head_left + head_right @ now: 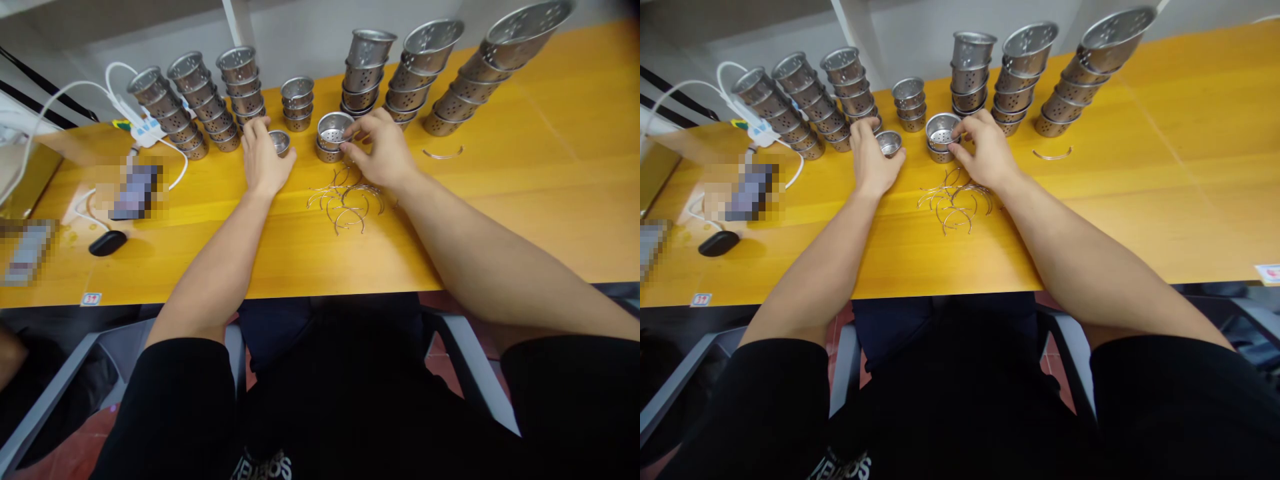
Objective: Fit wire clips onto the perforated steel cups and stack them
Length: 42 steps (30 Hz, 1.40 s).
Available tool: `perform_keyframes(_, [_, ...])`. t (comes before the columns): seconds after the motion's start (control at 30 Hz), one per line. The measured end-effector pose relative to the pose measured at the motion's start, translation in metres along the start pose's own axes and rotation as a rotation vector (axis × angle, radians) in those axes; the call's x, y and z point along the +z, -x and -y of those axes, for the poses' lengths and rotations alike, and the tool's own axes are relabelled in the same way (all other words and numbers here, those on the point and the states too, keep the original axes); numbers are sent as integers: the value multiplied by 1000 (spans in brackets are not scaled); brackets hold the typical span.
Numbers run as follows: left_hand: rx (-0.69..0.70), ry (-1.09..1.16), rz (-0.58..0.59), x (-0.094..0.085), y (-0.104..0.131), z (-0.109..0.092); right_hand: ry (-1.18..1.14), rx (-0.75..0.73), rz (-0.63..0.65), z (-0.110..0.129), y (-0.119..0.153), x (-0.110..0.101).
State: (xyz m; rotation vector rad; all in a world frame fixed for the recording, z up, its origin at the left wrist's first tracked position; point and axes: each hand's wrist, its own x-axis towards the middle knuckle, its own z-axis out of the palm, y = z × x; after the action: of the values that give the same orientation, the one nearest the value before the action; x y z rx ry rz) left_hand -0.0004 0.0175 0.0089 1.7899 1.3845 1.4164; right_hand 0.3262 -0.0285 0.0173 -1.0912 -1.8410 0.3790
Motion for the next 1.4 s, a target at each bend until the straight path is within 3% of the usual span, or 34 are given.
perform_keyframes(0.17, [27, -110, -4, -2, 4, 3, 82, 122, 120, 26, -1, -11])
perform_keyframes(0.27, [-27, -241, 3, -6, 11, -10, 295, 220, 332, 55, -2, -21])
perform_keyframes(0.33, [-71, -274, 1, -8, 14, -21, 357, 233, 391, 70, -3, -25])
perform_keyframes(0.47, [-83, -326, -13, -8, 16, -33, 267, 213, 334, 77, -2, -25])
perform_keyframes(0.63, [-86, -339, 8, -6, 11, -22, 312, 136, 395, 73, 1, -26])
perform_keyframes(0.9, [-66, -272, 79, -3, 10, -8, 306, 130, 335, 70, 4, -23])
perform_keyframes(1.03, [-62, -212, 112, -2, 13, -13, 319, 92, 337, 71, 5, -19])
perform_keyframes(1.13, [26, -134, 175, 2, 14, -20, 303, 125, 341, 75, 2, -27])
perform_keyframes(1.23, [109, -85, 270, 11, 17, -23, 286, 120, 479, 79, 1, -50])
perform_keyframes(1.4, [220, -79, 355, 26, 22, -13, 517, 156, 804, 67, 4, -88])
